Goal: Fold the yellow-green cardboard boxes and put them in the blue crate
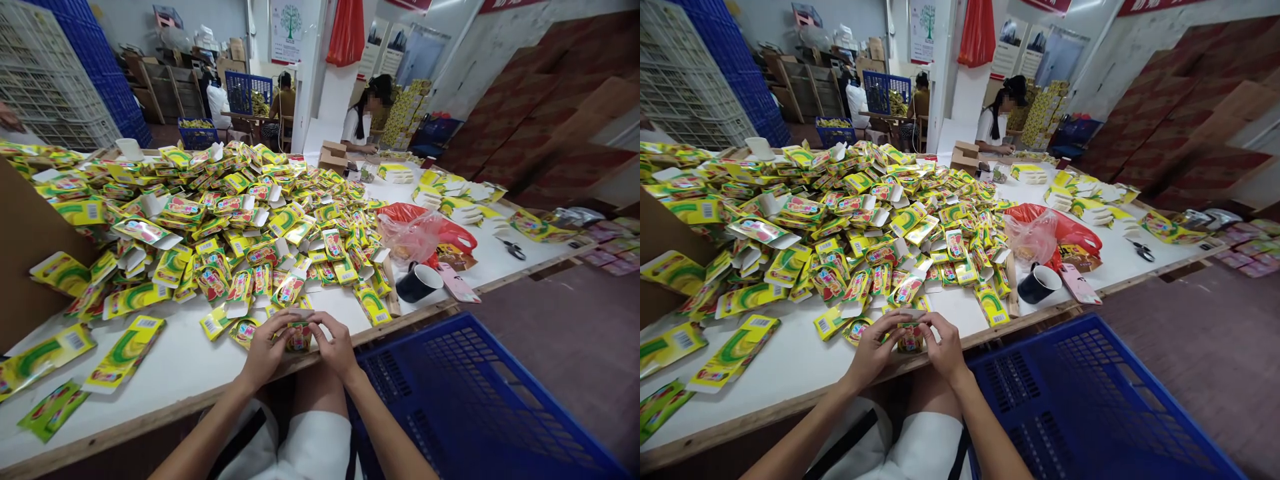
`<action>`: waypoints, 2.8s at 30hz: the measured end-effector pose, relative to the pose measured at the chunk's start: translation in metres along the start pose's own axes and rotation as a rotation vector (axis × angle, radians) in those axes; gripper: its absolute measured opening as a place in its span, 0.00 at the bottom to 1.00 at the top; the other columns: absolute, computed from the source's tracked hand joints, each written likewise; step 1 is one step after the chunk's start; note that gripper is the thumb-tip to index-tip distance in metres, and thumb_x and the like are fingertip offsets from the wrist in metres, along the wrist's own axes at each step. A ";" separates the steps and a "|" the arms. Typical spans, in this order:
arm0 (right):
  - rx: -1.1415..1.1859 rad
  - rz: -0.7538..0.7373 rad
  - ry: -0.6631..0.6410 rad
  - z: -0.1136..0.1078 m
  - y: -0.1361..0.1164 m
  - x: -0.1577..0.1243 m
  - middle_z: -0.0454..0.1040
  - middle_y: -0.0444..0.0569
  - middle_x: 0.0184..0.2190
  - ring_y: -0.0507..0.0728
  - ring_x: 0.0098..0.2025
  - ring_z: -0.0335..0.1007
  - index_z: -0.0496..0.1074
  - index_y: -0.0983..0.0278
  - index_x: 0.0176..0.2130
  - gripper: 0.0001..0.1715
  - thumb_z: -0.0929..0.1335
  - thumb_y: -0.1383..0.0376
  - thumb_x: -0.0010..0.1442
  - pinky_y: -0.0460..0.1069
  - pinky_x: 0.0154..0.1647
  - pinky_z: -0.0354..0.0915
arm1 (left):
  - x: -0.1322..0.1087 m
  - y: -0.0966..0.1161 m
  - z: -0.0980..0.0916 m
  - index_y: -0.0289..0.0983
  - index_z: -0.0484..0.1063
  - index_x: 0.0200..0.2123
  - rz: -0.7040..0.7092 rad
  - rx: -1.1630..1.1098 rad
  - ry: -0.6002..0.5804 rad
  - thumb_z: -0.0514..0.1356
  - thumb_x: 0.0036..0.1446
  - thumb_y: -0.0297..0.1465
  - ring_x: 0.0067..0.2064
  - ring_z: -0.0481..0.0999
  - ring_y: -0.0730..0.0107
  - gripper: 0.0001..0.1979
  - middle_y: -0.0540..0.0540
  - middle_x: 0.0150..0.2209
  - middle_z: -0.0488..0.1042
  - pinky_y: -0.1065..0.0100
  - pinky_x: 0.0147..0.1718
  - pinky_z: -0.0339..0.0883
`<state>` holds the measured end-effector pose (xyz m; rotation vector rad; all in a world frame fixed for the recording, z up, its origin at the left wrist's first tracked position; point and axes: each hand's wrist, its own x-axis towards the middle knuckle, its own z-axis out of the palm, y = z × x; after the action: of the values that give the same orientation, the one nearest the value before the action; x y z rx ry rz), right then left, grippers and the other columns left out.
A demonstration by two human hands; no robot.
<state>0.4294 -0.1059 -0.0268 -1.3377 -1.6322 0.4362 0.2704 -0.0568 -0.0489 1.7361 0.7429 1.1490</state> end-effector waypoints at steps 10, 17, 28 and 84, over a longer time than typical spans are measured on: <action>0.040 -0.085 0.032 0.001 -0.005 -0.004 0.74 0.50 0.42 0.57 0.47 0.69 0.73 0.60 0.42 0.11 0.65 0.69 0.59 0.54 0.50 0.65 | -0.004 0.008 -0.002 0.39 0.71 0.40 0.116 0.039 -0.021 0.56 0.57 0.27 0.49 0.72 0.63 0.08 0.42 0.44 0.73 0.61 0.48 0.66; -0.028 -0.068 0.099 0.002 -0.011 -0.003 0.76 0.49 0.35 0.57 0.40 0.72 0.73 0.61 0.39 0.09 0.64 0.67 0.61 0.52 0.44 0.68 | -0.003 0.012 0.005 0.39 0.72 0.38 0.109 0.054 0.082 0.57 0.57 0.28 0.44 0.74 0.66 0.07 0.45 0.39 0.75 0.64 0.45 0.67; -0.036 -0.047 0.138 0.010 -0.006 -0.004 0.76 0.49 0.36 0.57 0.41 0.72 0.73 0.60 0.40 0.09 0.64 0.67 0.60 0.52 0.43 0.68 | 0.002 0.003 0.004 0.39 0.73 0.38 0.086 0.001 0.050 0.56 0.58 0.29 0.43 0.73 0.66 0.07 0.45 0.39 0.74 0.65 0.44 0.66; 0.221 0.082 0.045 0.065 -0.039 -0.012 0.75 0.47 0.38 0.55 0.40 0.72 0.67 0.59 0.45 0.16 0.67 0.70 0.55 0.50 0.43 0.69 | -0.066 -0.015 -0.058 0.42 0.59 0.48 -0.021 -0.013 0.205 0.55 0.58 0.26 0.52 0.71 0.63 0.15 0.43 0.47 0.72 0.57 0.49 0.68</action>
<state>0.3529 -0.1119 -0.0342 -1.2415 -1.4503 0.6132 0.1910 -0.0854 -0.0786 1.6113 0.8730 1.3278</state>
